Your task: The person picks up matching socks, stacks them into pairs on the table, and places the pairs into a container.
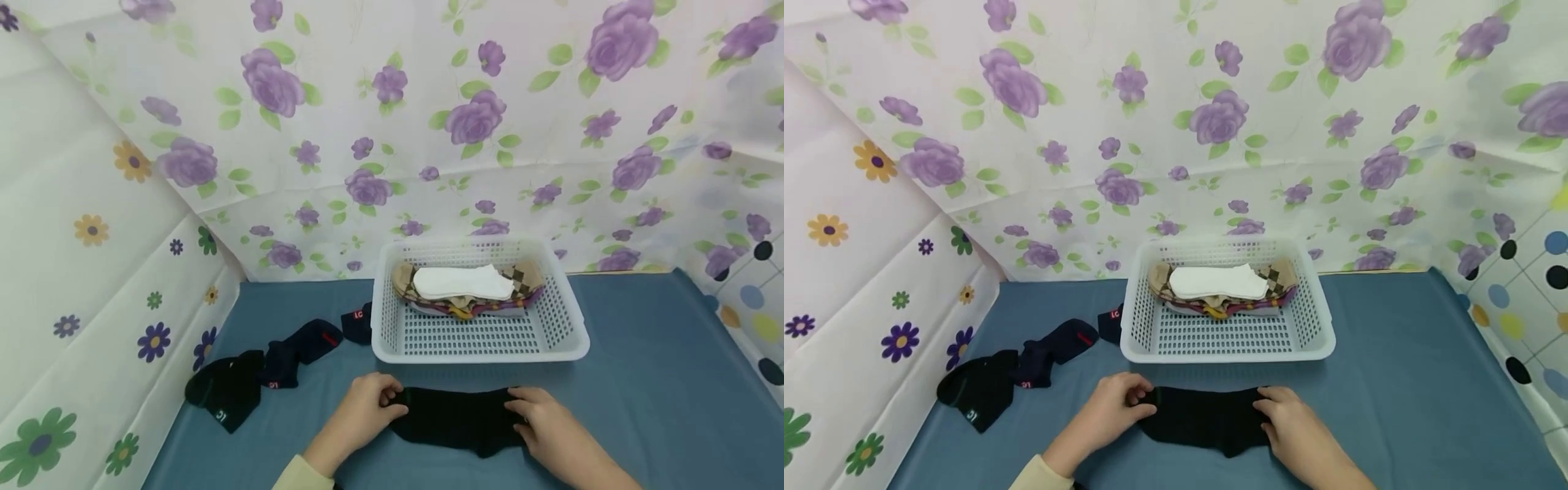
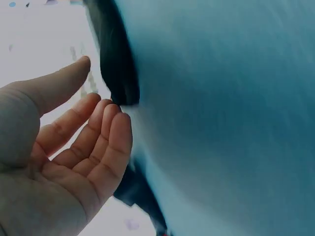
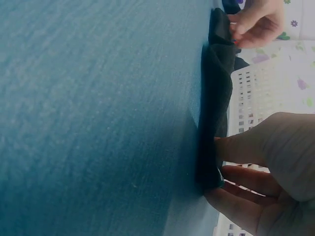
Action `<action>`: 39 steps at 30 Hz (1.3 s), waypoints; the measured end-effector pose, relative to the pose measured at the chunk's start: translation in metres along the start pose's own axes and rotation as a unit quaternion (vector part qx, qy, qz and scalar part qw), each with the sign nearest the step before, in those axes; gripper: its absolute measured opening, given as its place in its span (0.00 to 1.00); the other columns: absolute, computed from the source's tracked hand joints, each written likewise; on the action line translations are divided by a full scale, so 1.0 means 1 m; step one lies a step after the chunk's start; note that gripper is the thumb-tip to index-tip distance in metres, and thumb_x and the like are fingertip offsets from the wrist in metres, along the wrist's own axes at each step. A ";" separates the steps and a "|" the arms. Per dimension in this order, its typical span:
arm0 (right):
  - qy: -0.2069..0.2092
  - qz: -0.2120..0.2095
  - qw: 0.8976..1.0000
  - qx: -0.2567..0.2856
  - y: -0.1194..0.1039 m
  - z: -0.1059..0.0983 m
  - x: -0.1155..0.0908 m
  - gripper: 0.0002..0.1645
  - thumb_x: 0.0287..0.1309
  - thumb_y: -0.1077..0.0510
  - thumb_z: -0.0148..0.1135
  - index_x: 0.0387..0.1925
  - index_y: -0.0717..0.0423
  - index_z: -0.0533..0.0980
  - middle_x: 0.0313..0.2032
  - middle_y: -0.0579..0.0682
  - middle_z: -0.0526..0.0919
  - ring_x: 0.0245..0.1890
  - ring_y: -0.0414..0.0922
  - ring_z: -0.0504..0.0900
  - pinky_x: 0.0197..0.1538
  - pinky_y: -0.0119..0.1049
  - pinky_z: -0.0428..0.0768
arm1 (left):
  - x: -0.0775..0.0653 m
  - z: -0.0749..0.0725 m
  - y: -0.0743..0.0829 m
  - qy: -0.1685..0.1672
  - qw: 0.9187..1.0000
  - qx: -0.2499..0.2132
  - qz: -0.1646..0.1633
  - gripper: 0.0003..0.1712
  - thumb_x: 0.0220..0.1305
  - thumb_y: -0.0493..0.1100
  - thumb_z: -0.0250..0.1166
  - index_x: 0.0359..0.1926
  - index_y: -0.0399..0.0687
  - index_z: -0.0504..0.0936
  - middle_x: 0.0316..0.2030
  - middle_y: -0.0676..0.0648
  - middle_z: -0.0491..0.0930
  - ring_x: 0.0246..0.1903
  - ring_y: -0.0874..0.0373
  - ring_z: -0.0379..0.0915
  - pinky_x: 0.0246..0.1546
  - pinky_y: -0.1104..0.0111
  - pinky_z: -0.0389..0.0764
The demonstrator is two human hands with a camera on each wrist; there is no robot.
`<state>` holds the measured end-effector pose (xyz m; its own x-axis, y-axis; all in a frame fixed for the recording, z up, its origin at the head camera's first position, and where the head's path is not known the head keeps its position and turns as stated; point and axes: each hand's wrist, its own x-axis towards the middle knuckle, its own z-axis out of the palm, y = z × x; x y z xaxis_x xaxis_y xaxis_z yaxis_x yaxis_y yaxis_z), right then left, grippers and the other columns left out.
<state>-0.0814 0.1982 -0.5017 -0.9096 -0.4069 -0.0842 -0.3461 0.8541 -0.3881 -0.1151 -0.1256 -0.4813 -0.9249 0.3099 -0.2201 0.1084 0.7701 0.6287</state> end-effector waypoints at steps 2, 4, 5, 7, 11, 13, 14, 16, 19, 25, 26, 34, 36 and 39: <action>-0.009 -0.003 1.000 0.013 -0.001 0.002 -0.003 0.16 0.50 0.60 0.68 0.43 0.53 0.81 0.52 0.52 0.78 0.52 0.51 0.76 0.48 0.44 0.79 | -0.007 -0.007 -0.007 0.025 0.999 0.009 -0.020 0.16 0.53 0.50 0.70 0.41 0.50 0.83 0.32 0.54 0.78 0.30 0.65 0.71 0.29 0.72 0.74; -0.003 -0.011 1.000 0.017 -0.001 0.002 -0.003 0.16 0.49 0.59 0.68 0.43 0.53 0.81 0.52 0.52 0.78 0.52 0.51 0.76 0.47 0.44 0.79 | -0.012 -0.017 -0.014 0.072 0.996 0.030 -0.041 0.17 0.52 0.51 0.70 0.42 0.52 0.83 0.34 0.53 0.79 0.32 0.65 0.73 0.32 0.70 0.76; 0.000 -0.012 1.000 0.017 -0.001 0.002 -0.003 0.16 0.49 0.59 0.68 0.43 0.52 0.81 0.52 0.52 0.78 0.52 0.51 0.76 0.47 0.44 0.79 | -0.014 -0.024 -0.017 0.100 0.992 0.045 -0.056 0.17 0.51 0.51 0.71 0.43 0.53 0.82 0.35 0.53 0.79 0.34 0.64 0.74 0.34 0.68 0.77; 0.006 -0.010 1.000 0.013 -0.001 0.001 -0.002 0.16 0.48 0.59 0.69 0.43 0.51 0.81 0.52 0.51 0.78 0.52 0.51 0.76 0.47 0.43 0.79 | -0.017 -0.038 -0.022 0.160 0.981 0.075 -0.082 0.20 0.50 0.51 0.71 0.45 0.54 0.81 0.40 0.52 0.79 0.39 0.60 0.75 0.40 0.63 0.79; 0.010 0.010 1.000 0.016 -0.002 0.001 -0.003 0.16 0.48 0.57 0.70 0.42 0.50 0.81 0.52 0.49 0.78 0.53 0.50 0.76 0.48 0.42 0.79 | -0.024 -0.068 -0.039 0.259 0.951 0.119 -0.119 0.27 0.55 0.53 0.68 0.55 0.51 0.76 0.54 0.43 0.73 0.55 0.46 0.68 0.53 0.48 0.71; 0.005 0.016 1.000 0.022 -0.002 0.001 -0.004 0.17 0.48 0.57 0.70 0.42 0.50 0.81 0.52 0.50 0.78 0.53 0.50 0.76 0.48 0.44 0.79 | -0.028 -0.081 -0.052 0.274 0.943 0.138 -0.130 0.34 0.58 0.58 0.64 0.61 0.47 0.69 0.61 0.37 0.66 0.61 0.39 0.59 0.56 0.41 0.64; 0.000 0.019 0.999 0.027 -0.003 0.001 -0.005 0.17 0.48 0.57 0.70 0.43 0.50 0.81 0.52 0.50 0.78 0.53 0.50 0.76 0.48 0.45 0.79 | -0.030 -0.087 -0.059 0.270 0.942 0.143 -0.141 0.39 0.59 0.61 0.61 0.64 0.45 0.65 0.63 0.33 0.61 0.64 0.35 0.55 0.58 0.38 0.60; -0.012 0.024 0.999 0.036 -0.003 0.003 -0.006 0.17 0.48 0.57 0.70 0.43 0.50 0.81 0.52 0.50 0.78 0.53 0.50 0.76 0.49 0.46 0.78 | -0.035 -0.096 -0.074 0.245 0.942 0.154 -0.167 0.46 0.60 0.69 0.54 0.68 0.43 0.57 0.67 0.29 0.52 0.66 0.30 0.45 0.58 0.34 0.53; -0.024 0.026 0.998 0.042 -0.003 0.005 -0.007 0.17 0.48 0.57 0.70 0.43 0.49 0.81 0.51 0.50 0.78 0.53 0.51 0.75 0.49 0.47 0.78 | -0.042 -0.103 -0.093 0.191 0.942 0.153 -0.228 0.52 0.60 0.75 0.44 0.72 0.44 0.48 0.69 0.26 0.37 0.67 0.25 0.30 0.57 0.29 0.44; -0.012 0.013 0.999 0.032 0.000 0.007 -0.008 0.17 0.48 0.56 0.70 0.43 0.50 0.81 0.52 0.50 0.77 0.53 0.51 0.75 0.49 0.46 0.78 | -0.047 -0.109 -0.121 0.152 0.928 0.134 -0.314 0.39 0.70 0.60 0.44 0.73 0.49 0.43 0.68 0.24 0.24 0.64 0.21 0.17 0.51 0.25 0.40; -0.011 0.013 0.999 0.030 0.000 0.007 -0.007 0.17 0.48 0.56 0.70 0.43 0.50 0.81 0.52 0.50 0.77 0.52 0.51 0.75 0.49 0.46 0.78 | -0.046 -0.110 -0.124 0.147 0.925 0.131 -0.325 0.37 0.71 0.57 0.44 0.73 0.49 0.43 0.68 0.24 0.24 0.64 0.21 0.17 0.50 0.24 0.40; -0.003 0.009 1.000 0.028 0.002 0.007 -0.006 0.16 0.47 0.56 0.71 0.41 0.49 0.81 0.52 0.50 0.77 0.52 0.50 0.76 0.49 0.45 0.78 | -0.044 -0.110 -0.139 0.101 0.923 0.084 -0.361 0.32 0.73 0.51 0.38 0.72 0.48 0.43 0.64 0.20 0.41 0.60 0.16 0.38 0.48 0.25 0.52; 0.002 0.010 1.000 0.027 0.003 0.007 -0.006 0.16 0.47 0.56 0.71 0.41 0.49 0.81 0.52 0.49 0.77 0.52 0.50 0.76 0.49 0.45 0.78 | -0.044 -0.110 -0.140 0.094 0.928 0.084 -0.350 0.33 0.73 0.53 0.37 0.72 0.43 0.44 0.63 0.19 0.44 0.58 0.17 0.42 0.48 0.26 0.54; 0.005 0.014 1.000 0.027 0.004 0.005 -0.004 0.16 0.46 0.57 0.71 0.41 0.49 0.81 0.52 0.50 0.77 0.52 0.50 0.76 0.49 0.45 0.78 | -0.043 -0.110 -0.138 0.080 0.934 0.108 -0.332 0.37 0.72 0.57 0.36 0.69 0.34 0.47 0.62 0.18 0.48 0.58 0.19 0.46 0.52 0.29 0.55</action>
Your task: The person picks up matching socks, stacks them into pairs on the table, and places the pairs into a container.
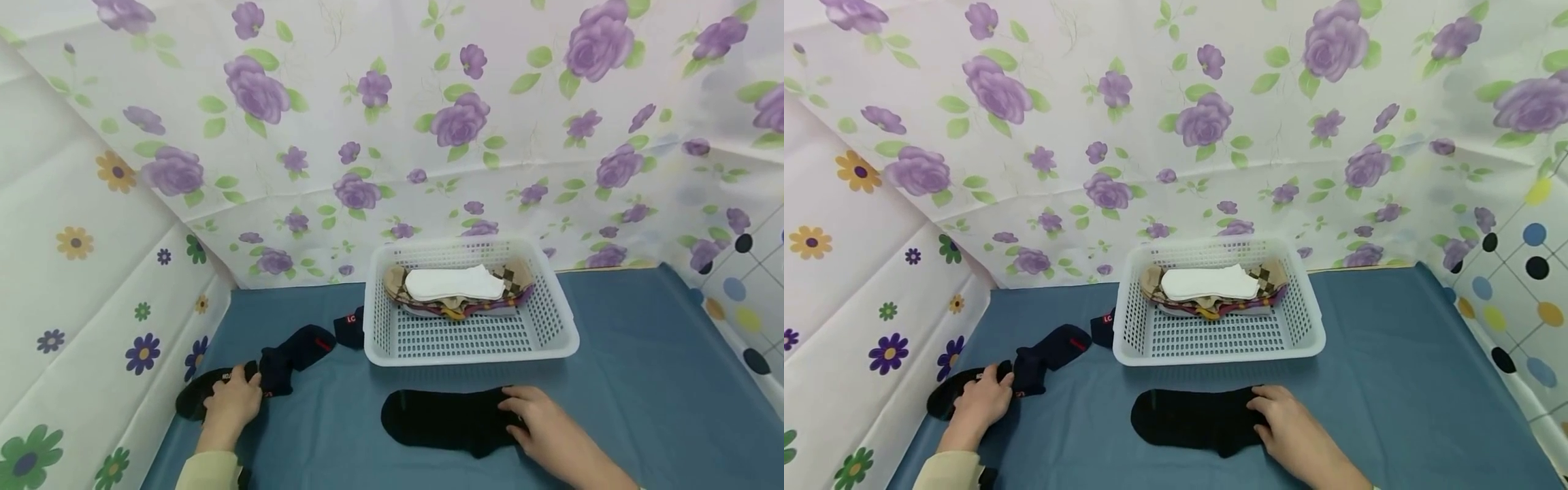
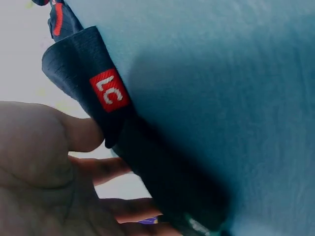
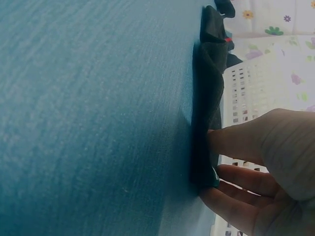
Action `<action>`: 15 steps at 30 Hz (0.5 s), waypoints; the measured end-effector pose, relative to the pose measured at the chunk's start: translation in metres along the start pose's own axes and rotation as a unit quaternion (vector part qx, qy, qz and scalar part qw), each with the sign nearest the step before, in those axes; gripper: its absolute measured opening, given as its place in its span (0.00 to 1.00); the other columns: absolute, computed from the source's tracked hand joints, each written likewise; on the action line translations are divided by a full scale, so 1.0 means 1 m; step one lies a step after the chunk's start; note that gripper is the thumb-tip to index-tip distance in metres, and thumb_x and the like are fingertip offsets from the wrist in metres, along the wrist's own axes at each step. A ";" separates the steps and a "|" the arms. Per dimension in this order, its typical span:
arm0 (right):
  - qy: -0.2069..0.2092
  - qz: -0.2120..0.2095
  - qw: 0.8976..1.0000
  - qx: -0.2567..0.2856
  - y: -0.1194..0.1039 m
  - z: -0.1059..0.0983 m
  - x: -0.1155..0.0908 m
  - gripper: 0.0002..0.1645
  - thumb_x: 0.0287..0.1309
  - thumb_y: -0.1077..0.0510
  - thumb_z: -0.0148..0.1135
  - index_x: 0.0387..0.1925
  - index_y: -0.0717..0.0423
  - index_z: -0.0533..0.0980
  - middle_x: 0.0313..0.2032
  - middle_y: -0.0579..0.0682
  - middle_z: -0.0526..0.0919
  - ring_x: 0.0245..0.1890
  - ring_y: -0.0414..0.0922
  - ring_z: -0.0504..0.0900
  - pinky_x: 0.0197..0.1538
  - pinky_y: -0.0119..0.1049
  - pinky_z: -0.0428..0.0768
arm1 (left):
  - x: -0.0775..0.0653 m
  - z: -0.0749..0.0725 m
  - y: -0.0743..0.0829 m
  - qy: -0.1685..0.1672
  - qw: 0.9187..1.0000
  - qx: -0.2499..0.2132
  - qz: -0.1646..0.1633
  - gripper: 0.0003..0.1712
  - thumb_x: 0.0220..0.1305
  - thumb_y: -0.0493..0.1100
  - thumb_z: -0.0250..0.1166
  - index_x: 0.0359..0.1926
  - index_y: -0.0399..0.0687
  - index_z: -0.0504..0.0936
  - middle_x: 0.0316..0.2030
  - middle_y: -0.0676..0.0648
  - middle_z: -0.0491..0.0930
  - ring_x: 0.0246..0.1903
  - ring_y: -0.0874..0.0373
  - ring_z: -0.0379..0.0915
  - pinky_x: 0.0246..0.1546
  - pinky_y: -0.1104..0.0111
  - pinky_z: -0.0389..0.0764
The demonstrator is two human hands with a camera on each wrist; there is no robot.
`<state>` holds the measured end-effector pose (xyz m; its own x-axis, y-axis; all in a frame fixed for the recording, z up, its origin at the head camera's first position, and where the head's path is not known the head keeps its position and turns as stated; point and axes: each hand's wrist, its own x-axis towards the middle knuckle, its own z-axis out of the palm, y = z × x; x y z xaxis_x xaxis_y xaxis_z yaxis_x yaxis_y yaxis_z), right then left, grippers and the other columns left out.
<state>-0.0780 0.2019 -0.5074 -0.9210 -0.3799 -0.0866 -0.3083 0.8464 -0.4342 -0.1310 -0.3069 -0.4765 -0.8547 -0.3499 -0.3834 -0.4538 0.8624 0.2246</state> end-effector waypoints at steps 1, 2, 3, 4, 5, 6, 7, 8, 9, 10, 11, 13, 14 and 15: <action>0.000 0.000 1.000 0.000 0.000 0.000 0.000 0.16 0.46 0.57 0.71 0.41 0.49 0.81 0.52 0.50 0.77 0.52 0.50 0.76 0.49 0.45 0.78 | -0.001 -0.001 0.001 -0.004 1.000 0.012 0.004 0.40 0.72 0.60 0.36 0.69 0.31 0.48 0.61 0.17 0.50 0.57 0.19 0.47 0.52 0.31 0.56; 0.001 -0.001 1.000 0.000 0.000 0.000 0.001 0.16 0.46 0.58 0.71 0.41 0.49 0.81 0.52 0.50 0.78 0.52 0.50 0.76 0.49 0.45 0.78 | -0.003 -0.002 0.002 -0.006 1.000 0.024 0.008 0.44 0.70 0.64 0.36 0.68 0.28 0.49 0.61 0.17 0.51 0.58 0.20 0.48 0.54 0.32 0.56; 0.003 -0.001 1.000 0.000 0.000 -0.001 0.002 0.16 0.46 0.58 0.71 0.41 0.49 0.81 0.52 0.50 0.78 0.52 0.50 0.76 0.49 0.45 0.79 | -0.004 -0.004 0.003 -0.011 0.999 0.036 0.012 0.48 0.69 0.67 0.36 0.67 0.25 0.49 0.60 0.16 0.53 0.58 0.20 0.50 0.55 0.33 0.55; 0.006 -0.002 1.000 -0.002 0.000 -0.001 0.002 0.16 0.46 0.58 0.72 0.40 0.49 0.81 0.52 0.50 0.78 0.52 0.50 0.76 0.49 0.44 0.79 | -0.006 -0.005 0.005 -0.017 0.999 0.043 0.013 0.54 0.66 0.72 0.36 0.66 0.23 0.50 0.60 0.16 0.54 0.58 0.21 0.51 0.55 0.33 0.55; 0.007 -0.001 1.000 -0.001 -0.001 -0.001 0.002 0.16 0.46 0.58 0.72 0.40 0.49 0.81 0.53 0.50 0.78 0.52 0.50 0.76 0.49 0.44 0.79 | -0.008 -0.008 0.007 -0.025 0.998 0.048 0.015 0.59 0.62 0.76 0.37 0.65 0.20 0.50 0.59 0.16 0.55 0.57 0.21 0.52 0.55 0.33 0.56; 0.009 -0.001 1.000 -0.001 -0.001 -0.002 0.002 0.16 0.45 0.58 0.72 0.40 0.49 0.81 0.53 0.50 0.78 0.52 0.50 0.76 0.49 0.43 0.79 | -0.009 -0.009 0.009 -0.031 0.998 0.046 0.017 0.64 0.57 0.79 0.41 0.64 0.18 0.50 0.59 0.15 0.56 0.56 0.21 0.54 0.54 0.34 0.57; 0.010 0.000 1.000 0.000 -0.001 -0.002 0.002 0.16 0.45 0.58 0.72 0.40 0.49 0.81 0.53 0.50 0.78 0.53 0.50 0.76 0.48 0.43 0.79 | -0.011 -0.010 0.011 -0.035 0.998 0.041 0.019 0.68 0.53 0.80 0.46 0.63 0.17 0.50 0.58 0.15 0.57 0.55 0.21 0.56 0.54 0.34 0.59; 0.010 0.000 1.000 0.000 -0.001 -0.002 0.002 0.16 0.45 0.58 0.72 0.40 0.49 0.81 0.53 0.50 0.78 0.53 0.50 0.76 0.48 0.43 0.79 | -0.012 -0.011 0.013 -0.036 0.999 0.033 0.022 0.70 0.49 0.80 0.52 0.63 0.16 0.51 0.57 0.16 0.58 0.55 0.21 0.58 0.53 0.35 0.61; 0.009 0.002 1.000 0.000 -0.001 -0.002 0.002 0.16 0.45 0.58 0.72 0.40 0.49 0.81 0.53 0.50 0.78 0.53 0.50 0.76 0.49 0.43 0.79 | -0.013 -0.012 0.015 -0.036 0.999 0.024 0.025 0.70 0.46 0.78 0.58 0.62 0.16 0.52 0.57 0.16 0.59 0.53 0.22 0.60 0.52 0.36 0.64; 0.008 0.003 1.000 0.001 -0.002 -0.002 0.001 0.17 0.45 0.58 0.72 0.41 0.49 0.81 0.53 0.50 0.78 0.53 0.50 0.76 0.49 0.43 0.79 | -0.014 -0.011 0.016 -0.034 0.999 0.015 0.026 0.70 0.43 0.75 0.64 0.62 0.16 0.52 0.56 0.16 0.61 0.52 0.23 0.62 0.50 0.38 0.66; 0.006 0.003 1.000 0.003 -0.002 -0.002 0.001 0.17 0.45 0.58 0.72 0.41 0.49 0.81 0.53 0.50 0.78 0.53 0.50 0.76 0.48 0.43 0.79 | -0.015 -0.011 0.017 -0.028 0.999 0.006 0.026 0.69 0.41 0.70 0.69 0.62 0.17 0.52 0.56 0.17 0.62 0.51 0.24 0.64 0.50 0.39 0.68; 0.005 0.002 1.000 0.003 -0.002 -0.002 0.000 0.17 0.45 0.58 0.72 0.41 0.49 0.81 0.53 0.51 0.78 0.53 0.50 0.76 0.49 0.43 0.79 | -0.016 -0.008 0.019 -0.012 0.999 -0.008 0.028 0.64 0.39 0.61 0.75 0.62 0.19 0.54 0.55 0.18 0.63 0.50 0.26 0.66 0.48 0.40 0.71; 0.005 0.000 1.000 0.003 -0.002 -0.002 0.000 0.17 0.45 0.58 0.72 0.41 0.49 0.81 0.53 0.51 0.78 0.53 0.50 0.76 0.49 0.43 0.79 | -0.016 -0.007 0.020 -0.004 0.999 -0.011 0.032 0.61 0.41 0.57 0.76 0.62 0.20 0.54 0.56 0.18 0.63 0.51 0.26 0.66 0.48 0.41 0.71; 0.005 -0.001 1.000 0.002 -0.002 -0.002 0.000 0.17 0.45 0.58 0.72 0.41 0.49 0.81 0.53 0.51 0.78 0.53 0.50 0.76 0.48 0.43 0.79 | -0.016 -0.006 0.020 0.006 0.999 -0.015 0.037 0.57 0.43 0.53 0.76 0.62 0.21 0.56 0.56 0.19 0.64 0.51 0.27 0.66 0.48 0.41 0.71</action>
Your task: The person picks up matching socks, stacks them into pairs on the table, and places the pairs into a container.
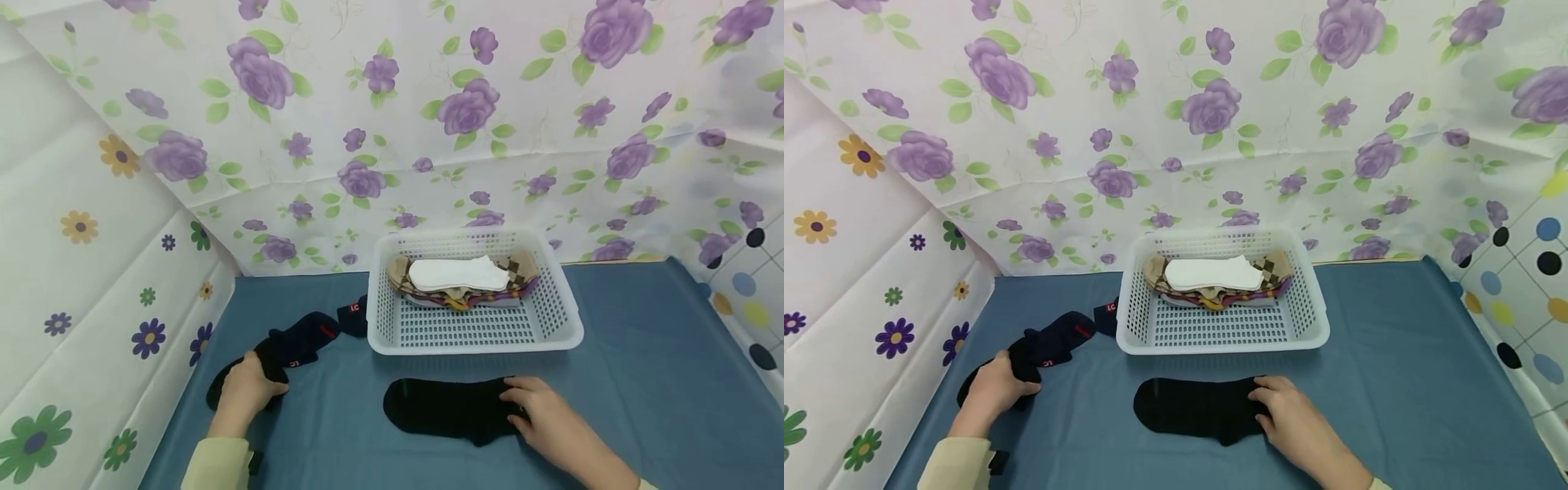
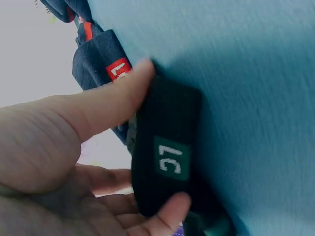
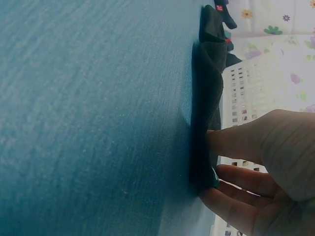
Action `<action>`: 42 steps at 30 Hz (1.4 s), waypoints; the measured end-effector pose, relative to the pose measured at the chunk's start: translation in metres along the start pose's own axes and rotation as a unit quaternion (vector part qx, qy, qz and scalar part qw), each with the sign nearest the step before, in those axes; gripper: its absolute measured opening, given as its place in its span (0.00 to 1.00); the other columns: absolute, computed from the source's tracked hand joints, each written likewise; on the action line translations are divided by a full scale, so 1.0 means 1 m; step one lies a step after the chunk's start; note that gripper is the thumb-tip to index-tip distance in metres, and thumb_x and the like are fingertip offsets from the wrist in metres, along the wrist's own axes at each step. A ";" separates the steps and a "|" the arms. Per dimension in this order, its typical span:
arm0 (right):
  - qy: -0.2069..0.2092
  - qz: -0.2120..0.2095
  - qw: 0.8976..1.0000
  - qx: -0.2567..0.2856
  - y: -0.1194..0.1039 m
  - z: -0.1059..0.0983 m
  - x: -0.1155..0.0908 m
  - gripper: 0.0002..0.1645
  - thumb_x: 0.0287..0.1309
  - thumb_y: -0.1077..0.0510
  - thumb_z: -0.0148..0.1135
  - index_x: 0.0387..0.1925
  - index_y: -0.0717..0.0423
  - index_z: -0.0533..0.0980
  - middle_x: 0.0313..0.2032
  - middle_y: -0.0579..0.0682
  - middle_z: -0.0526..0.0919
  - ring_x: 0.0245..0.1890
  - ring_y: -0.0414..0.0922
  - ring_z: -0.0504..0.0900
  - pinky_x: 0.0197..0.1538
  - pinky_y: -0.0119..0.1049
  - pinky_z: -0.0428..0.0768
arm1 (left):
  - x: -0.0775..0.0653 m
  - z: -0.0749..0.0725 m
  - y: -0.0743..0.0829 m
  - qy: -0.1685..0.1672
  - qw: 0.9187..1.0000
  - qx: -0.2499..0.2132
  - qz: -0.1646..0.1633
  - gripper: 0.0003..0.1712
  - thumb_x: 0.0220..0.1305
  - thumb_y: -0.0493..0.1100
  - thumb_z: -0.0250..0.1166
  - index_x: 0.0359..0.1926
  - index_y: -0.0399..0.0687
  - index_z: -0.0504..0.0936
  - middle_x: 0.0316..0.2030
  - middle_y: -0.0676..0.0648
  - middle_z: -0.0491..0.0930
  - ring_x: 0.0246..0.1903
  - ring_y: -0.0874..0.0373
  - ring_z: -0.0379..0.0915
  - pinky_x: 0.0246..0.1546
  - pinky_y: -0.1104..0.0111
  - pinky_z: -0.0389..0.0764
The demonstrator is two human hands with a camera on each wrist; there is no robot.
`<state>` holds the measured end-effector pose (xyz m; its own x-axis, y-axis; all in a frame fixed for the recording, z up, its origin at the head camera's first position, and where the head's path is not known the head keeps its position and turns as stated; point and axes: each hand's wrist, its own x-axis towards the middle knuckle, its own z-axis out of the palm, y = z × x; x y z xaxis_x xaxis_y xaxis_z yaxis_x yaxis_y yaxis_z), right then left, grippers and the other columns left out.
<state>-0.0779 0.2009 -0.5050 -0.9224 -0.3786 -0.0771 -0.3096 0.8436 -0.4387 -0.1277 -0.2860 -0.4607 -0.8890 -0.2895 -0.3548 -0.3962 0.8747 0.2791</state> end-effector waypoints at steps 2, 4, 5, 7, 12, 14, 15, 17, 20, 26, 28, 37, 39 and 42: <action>0.003 -0.003 1.000 -0.002 0.000 -0.001 0.000 0.17 0.45 0.58 0.72 0.40 0.49 0.82 0.52 0.50 0.78 0.53 0.50 0.76 0.48 0.43 0.79 | 0.000 0.001 0.003 0.021 1.000 -0.009 0.015 0.48 0.48 0.45 0.73 0.61 0.24 0.59 0.56 0.20 0.65 0.50 0.27 0.67 0.46 0.42 0.73; 0.003 -0.003 1.000 -0.005 -0.001 -0.002 0.001 0.17 0.45 0.58 0.72 0.40 0.49 0.82 0.52 0.50 0.78 0.53 0.49 0.76 0.48 0.42 0.79 | 0.000 0.001 0.006 0.041 0.999 -0.016 0.031 0.39 0.51 0.40 0.69 0.60 0.26 0.63 0.55 0.22 0.68 0.46 0.31 0.71 0.40 0.46 0.76; 0.002 -0.002 1.000 -0.004 -0.001 -0.002 0.001 0.17 0.45 0.58 0.72 0.40 0.49 0.82 0.52 0.50 0.78 0.53 0.49 0.76 0.48 0.42 0.79 | -0.002 0.001 0.008 0.052 0.998 -0.018 0.038 0.35 0.52 0.38 0.66 0.59 0.28 0.65 0.54 0.24 0.69 0.43 0.34 0.73 0.37 0.49 0.77; -0.001 0.000 1.000 -0.004 -0.002 -0.003 0.001 0.17 0.45 0.58 0.72 0.40 0.49 0.82 0.52 0.50 0.79 0.53 0.50 0.76 0.48 0.43 0.79 | -0.005 0.000 0.014 0.070 0.996 -0.028 0.048 0.30 0.54 0.37 0.62 0.59 0.32 0.68 0.49 0.27 0.74 0.31 0.41 0.75 0.26 0.55 0.76; -0.001 0.005 1.000 -0.010 -0.004 -0.005 0.001 0.16 0.45 0.58 0.72 0.40 0.48 0.81 0.52 0.50 0.79 0.53 0.50 0.76 0.49 0.44 0.79 | -0.016 -0.010 0.037 0.123 0.987 -0.066 0.082 0.28 0.60 0.44 0.58 0.61 0.44 0.68 0.43 0.35 0.79 0.23 0.48 0.75 0.19 0.59 0.71; 0.000 0.009 1.000 -0.014 -0.004 -0.005 0.001 0.16 0.45 0.58 0.72 0.40 0.48 0.81 0.52 0.49 0.78 0.53 0.49 0.76 0.50 0.44 0.78 | -0.022 -0.015 0.048 0.151 0.980 -0.082 0.102 0.27 0.62 0.46 0.59 0.62 0.47 0.68 0.47 0.36 0.79 0.32 0.45 0.78 0.25 0.56 0.76; 0.000 0.013 1.000 -0.017 -0.004 -0.005 0.001 0.16 0.45 0.58 0.72 0.40 0.48 0.81 0.52 0.49 0.78 0.53 0.49 0.76 0.50 0.44 0.78 | -0.025 -0.018 0.054 0.166 0.975 -0.092 0.112 0.27 0.62 0.47 0.59 0.61 0.48 0.69 0.50 0.37 0.78 0.38 0.44 0.78 0.30 0.54 0.77; -0.001 0.019 1.000 -0.020 -0.004 -0.004 0.001 0.17 0.45 0.57 0.72 0.41 0.47 0.81 0.52 0.48 0.78 0.54 0.48 0.76 0.51 0.43 0.78 | -0.033 -0.021 0.067 0.189 0.966 -0.115 0.135 0.26 0.61 0.48 0.61 0.60 0.50 0.71 0.52 0.39 0.78 0.43 0.44 0.78 0.35 0.53 0.79; -0.005 0.023 0.999 -0.025 -0.005 -0.004 0.001 0.17 0.45 0.56 0.72 0.41 0.46 0.81 0.52 0.47 0.79 0.54 0.48 0.75 0.51 0.44 0.78 | -0.046 -0.023 0.085 0.205 0.952 -0.150 0.171 0.24 0.60 0.49 0.63 0.58 0.53 0.72 0.49 0.44 0.79 0.40 0.49 0.79 0.33 0.58 0.80; -0.004 0.023 0.999 -0.027 -0.009 -0.005 0.001 0.17 0.47 0.52 0.71 0.42 0.45 0.81 0.51 0.46 0.79 0.54 0.47 0.75 0.52 0.45 0.77 | -0.073 -0.016 0.116 0.171 0.931 -0.216 0.240 0.22 0.58 0.50 0.66 0.54 0.63 0.75 0.48 0.53 0.80 0.34 0.59 0.78 0.31 0.65 0.79; 0.008 0.016 0.999 -0.027 -0.013 -0.007 0.001 0.17 0.48 0.50 0.71 0.42 0.44 0.81 0.51 0.44 0.79 0.53 0.45 0.76 0.52 0.43 0.77 | -0.081 -0.012 0.126 0.140 0.926 -0.240 0.254 0.22 0.57 0.50 0.67 0.53 0.66 0.74 0.48 0.54 0.79 0.28 0.61 0.77 0.27 0.68 0.78; 0.157 -0.115 0.981 -0.019 -0.052 -0.030 0.000 0.16 0.50 0.50 0.69 0.44 0.34 0.80 0.45 0.34 0.81 0.47 0.31 0.78 0.44 0.30 0.80 | -0.107 0.014 0.163 0.030 0.906 -0.286 0.311 0.25 0.56 0.50 0.68 0.54 0.73 0.72 0.45 0.57 0.78 0.12 0.61 0.68 0.17 0.69 0.74; 0.186 -0.136 0.973 -0.005 -0.060 -0.034 -0.001 0.21 0.51 0.50 0.68 0.49 0.33 0.77 0.47 0.32 0.79 0.47 0.29 0.77 0.43 0.28 0.80 | -0.109 0.020 0.169 0.016 0.901 -0.287 0.326 0.24 0.56 0.51 0.68 0.54 0.71 0.72 0.42 0.58 0.78 0.14 0.61 0.69 0.18 0.69 0.75; 0.215 -0.144 0.966 0.022 -0.069 -0.039 -0.002 0.31 0.51 0.47 0.68 0.58 0.34 0.70 0.49 0.34 0.78 0.48 0.31 0.77 0.43 0.29 0.80 | -0.112 0.031 0.178 -0.011 0.894 -0.289 0.342 0.24 0.55 0.53 0.68 0.53 0.68 0.73 0.38 0.57 0.78 0.16 0.62 0.70 0.19 0.70 0.76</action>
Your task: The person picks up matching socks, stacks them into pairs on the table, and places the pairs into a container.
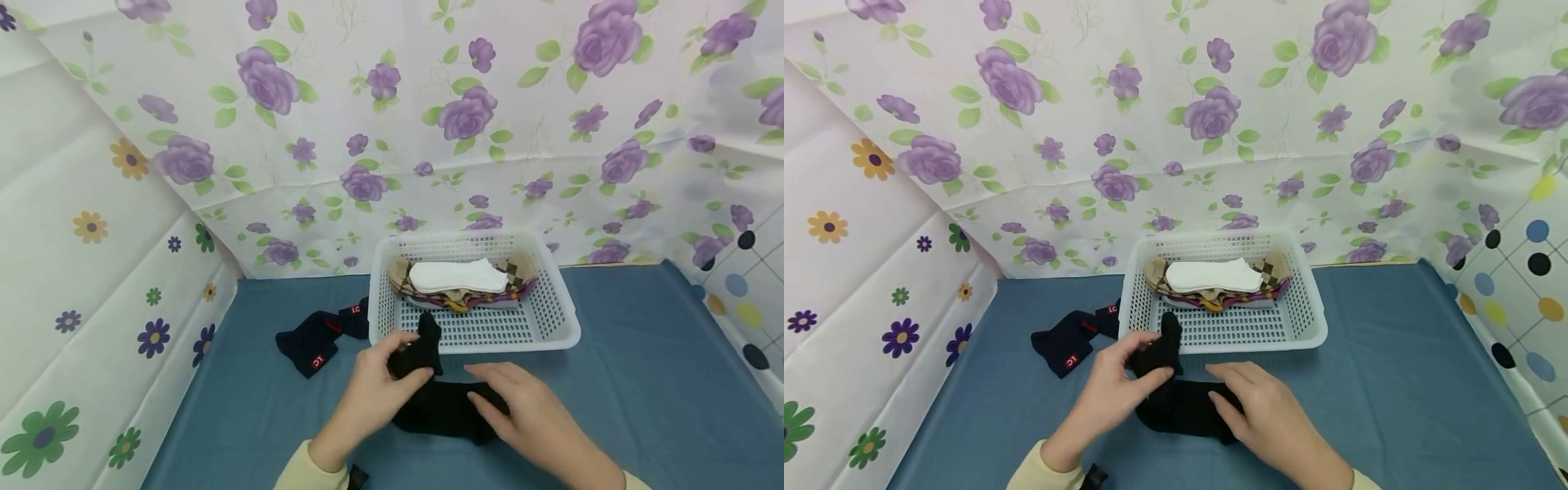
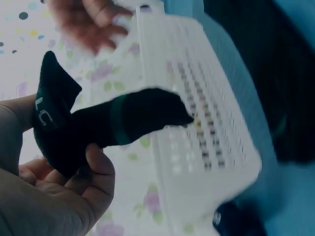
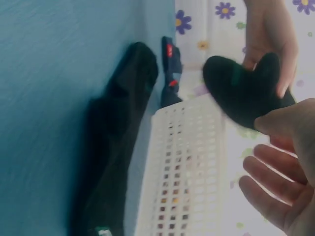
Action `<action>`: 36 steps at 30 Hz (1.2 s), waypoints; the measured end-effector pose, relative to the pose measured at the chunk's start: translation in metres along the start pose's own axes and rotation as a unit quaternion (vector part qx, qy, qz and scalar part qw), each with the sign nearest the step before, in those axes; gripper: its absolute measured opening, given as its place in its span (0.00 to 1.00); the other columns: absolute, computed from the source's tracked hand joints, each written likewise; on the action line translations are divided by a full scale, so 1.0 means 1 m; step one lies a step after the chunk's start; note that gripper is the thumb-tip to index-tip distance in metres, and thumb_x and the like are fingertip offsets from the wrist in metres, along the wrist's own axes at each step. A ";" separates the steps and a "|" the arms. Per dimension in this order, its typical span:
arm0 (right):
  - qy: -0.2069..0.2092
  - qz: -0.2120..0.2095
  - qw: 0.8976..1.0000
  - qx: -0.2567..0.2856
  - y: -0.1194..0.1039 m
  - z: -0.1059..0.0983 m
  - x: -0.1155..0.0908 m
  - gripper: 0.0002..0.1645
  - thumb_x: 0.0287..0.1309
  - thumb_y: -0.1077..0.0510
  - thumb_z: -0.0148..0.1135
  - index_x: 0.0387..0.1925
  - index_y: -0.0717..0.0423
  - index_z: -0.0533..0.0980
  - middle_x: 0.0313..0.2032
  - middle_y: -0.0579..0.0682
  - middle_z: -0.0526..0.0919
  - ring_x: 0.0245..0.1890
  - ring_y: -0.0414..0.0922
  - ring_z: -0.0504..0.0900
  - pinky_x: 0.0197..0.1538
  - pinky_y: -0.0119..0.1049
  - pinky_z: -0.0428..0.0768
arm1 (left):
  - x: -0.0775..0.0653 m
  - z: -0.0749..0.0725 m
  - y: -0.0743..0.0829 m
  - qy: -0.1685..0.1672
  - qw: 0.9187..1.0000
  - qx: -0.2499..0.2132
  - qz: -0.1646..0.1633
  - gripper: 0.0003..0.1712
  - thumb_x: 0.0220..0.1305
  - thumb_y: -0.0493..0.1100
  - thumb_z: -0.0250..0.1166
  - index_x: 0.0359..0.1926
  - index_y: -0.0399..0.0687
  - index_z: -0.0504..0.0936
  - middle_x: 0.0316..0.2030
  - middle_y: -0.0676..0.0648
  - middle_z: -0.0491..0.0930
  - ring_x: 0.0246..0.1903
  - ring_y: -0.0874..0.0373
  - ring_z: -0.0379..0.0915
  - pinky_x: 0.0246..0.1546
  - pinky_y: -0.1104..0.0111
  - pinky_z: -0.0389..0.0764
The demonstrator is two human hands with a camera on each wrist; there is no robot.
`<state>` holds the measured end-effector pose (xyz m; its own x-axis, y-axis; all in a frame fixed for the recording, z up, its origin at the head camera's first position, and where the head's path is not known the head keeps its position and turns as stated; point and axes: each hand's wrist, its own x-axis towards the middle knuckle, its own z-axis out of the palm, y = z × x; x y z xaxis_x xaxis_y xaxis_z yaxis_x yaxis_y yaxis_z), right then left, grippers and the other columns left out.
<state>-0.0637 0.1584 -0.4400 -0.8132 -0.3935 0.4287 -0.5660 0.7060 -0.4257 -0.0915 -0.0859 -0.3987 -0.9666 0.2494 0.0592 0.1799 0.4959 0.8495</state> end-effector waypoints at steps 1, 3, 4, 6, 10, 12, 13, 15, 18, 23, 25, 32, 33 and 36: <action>0.006 0.002 1.000 0.002 -0.002 -0.001 0.001 0.35 0.51 0.45 0.68 0.61 0.35 0.67 0.50 0.35 0.78 0.48 0.32 0.78 0.42 0.31 0.80 | 0.001 0.004 0.001 -0.010 1.000 -0.005 0.001 0.24 0.55 0.54 0.68 0.53 0.67 0.74 0.37 0.57 0.78 0.15 0.62 0.70 0.18 0.70 0.76; 0.004 0.010 1.000 0.012 -0.005 -0.002 0.003 0.43 0.49 0.42 0.68 0.66 0.37 0.61 0.54 0.38 0.76 0.49 0.36 0.78 0.43 0.34 0.81 | 0.002 0.012 0.002 -0.032 0.999 -0.017 -0.002 0.24 0.55 0.54 0.68 0.53 0.66 0.74 0.36 0.56 0.78 0.16 0.63 0.72 0.19 0.70 0.77; -0.002 0.012 1.000 0.019 -0.006 -0.002 0.004 0.47 0.47 0.41 0.69 0.68 0.39 0.59 0.55 0.39 0.75 0.50 0.37 0.78 0.44 0.36 0.81 | 0.003 0.016 0.004 -0.045 0.999 -0.022 -0.006 0.24 0.55 0.55 0.68 0.53 0.66 0.73 0.36 0.56 0.79 0.18 0.63 0.74 0.20 0.70 0.77; -0.018 0.014 0.999 0.028 -0.007 -0.001 0.005 0.51 0.46 0.42 0.70 0.70 0.39 0.55 0.58 0.41 0.73 0.51 0.40 0.78 0.43 0.38 0.81 | 0.005 0.021 0.007 -0.072 0.997 -0.025 -0.011 0.26 0.54 0.56 0.68 0.54 0.67 0.72 0.37 0.56 0.80 0.23 0.65 0.77 0.23 0.71 0.79; -0.035 0.039 0.998 0.038 -0.005 0.002 0.003 0.43 0.46 0.54 0.71 0.65 0.35 0.63 0.56 0.40 0.75 0.51 0.39 0.78 0.43 0.36 0.81 | 0.006 0.026 0.015 -0.112 0.993 -0.017 -0.018 0.32 0.49 0.62 0.69 0.56 0.70 0.70 0.44 0.57 0.80 0.33 0.65 0.79 0.30 0.69 0.80; -0.034 0.068 0.996 0.040 -0.004 0.003 0.003 0.38 0.46 0.61 0.67 0.60 0.33 0.68 0.52 0.37 0.77 0.51 0.37 0.78 0.44 0.34 0.81 | 0.006 0.025 0.017 -0.124 0.992 -0.016 -0.017 0.37 0.44 0.63 0.72 0.57 0.70 0.70 0.47 0.57 0.79 0.32 0.63 0.78 0.31 0.68 0.79; -0.033 0.084 0.995 0.044 -0.003 0.002 0.003 0.36 0.46 0.63 0.65 0.57 0.33 0.71 0.51 0.36 0.78 0.51 0.36 0.78 0.44 0.33 0.81 | 0.007 0.024 0.018 -0.129 0.991 -0.018 -0.016 0.39 0.41 0.63 0.73 0.57 0.71 0.69 0.48 0.57 0.78 0.32 0.63 0.78 0.31 0.68 0.79; -0.035 0.111 0.992 0.055 -0.002 0.001 0.004 0.33 0.47 0.68 0.60 0.52 0.33 0.74 0.48 0.33 0.79 0.49 0.34 0.79 0.44 0.32 0.81 | 0.007 0.023 0.019 -0.138 0.990 -0.023 -0.010 0.41 0.38 0.57 0.77 0.57 0.71 0.70 0.46 0.57 0.79 0.29 0.62 0.77 0.31 0.70 0.79; -0.051 0.135 0.987 0.068 -0.001 0.000 0.007 0.28 0.49 0.69 0.56 0.45 0.33 0.78 0.43 0.30 0.80 0.45 0.31 0.79 0.43 0.31 0.80 | 0.008 0.022 0.017 -0.139 0.990 -0.011 0.012 0.37 0.41 0.46 0.78 0.54 0.69 0.72 0.42 0.59 0.79 0.33 0.67 0.75 0.35 0.74 0.78; -0.069 0.141 0.985 0.064 -0.001 -0.001 0.012 0.15 0.58 0.56 0.60 0.43 0.31 0.78 0.40 0.29 0.80 0.43 0.29 0.78 0.45 0.33 0.79 | 0.012 0.024 0.013 -0.101 0.993 0.013 0.060 0.24 0.51 0.35 0.70 0.47 0.62 0.77 0.34 0.60 0.80 0.29 0.71 0.75 0.31 0.76 0.78; -0.059 0.134 0.987 0.060 -0.001 -0.001 0.013 0.12 0.59 0.51 0.60 0.44 0.30 0.76 0.42 0.29 0.79 0.43 0.29 0.78 0.45 0.34 0.79 | 0.014 0.024 0.013 -0.083 0.994 0.021 0.075 0.21 0.52 0.33 0.69 0.45 0.60 0.79 0.32 0.60 0.80 0.28 0.71 0.75 0.30 0.77 0.77; -0.002 0.088 0.991 0.101 0.000 -0.009 0.018 0.17 0.58 0.56 0.63 0.44 0.29 0.75 0.41 0.30 0.79 0.42 0.31 0.80 0.43 0.33 0.80 | 0.016 0.026 0.014 -0.103 0.986 0.078 0.107 0.14 0.55 0.41 0.69 0.41 0.60 0.78 0.31 0.62 0.79 0.27 0.73 0.73 0.28 0.79 0.76; 0.006 0.082 0.991 0.107 0.000 -0.011 0.019 0.18 0.58 0.58 0.63 0.45 0.31 0.76 0.41 0.31 0.80 0.42 0.32 0.80 0.43 0.33 0.81 | 0.016 0.026 0.013 -0.111 0.984 0.088 0.107 0.14 0.54 0.44 0.70 0.42 0.60 0.77 0.30 0.62 0.78 0.26 0.73 0.73 0.27 0.79 0.75; 0.025 0.070 0.991 0.113 -0.001 -0.017 0.022 0.20 0.57 0.63 0.62 0.47 0.36 0.76 0.43 0.37 0.82 0.43 0.35 0.82 0.43 0.35 0.82 | 0.016 0.025 0.007 -0.132 0.979 0.112 0.104 0.21 0.51 0.55 0.71 0.46 0.61 0.76 0.28 0.62 0.78 0.23 0.74 0.71 0.25 0.80 0.74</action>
<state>-0.0788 0.1593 -0.4165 -0.8816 -0.2673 0.3890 -0.4681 0.6003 -0.6485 -0.1010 -0.0572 -0.4049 -0.8290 0.5564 0.0566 0.4328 0.5741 0.6951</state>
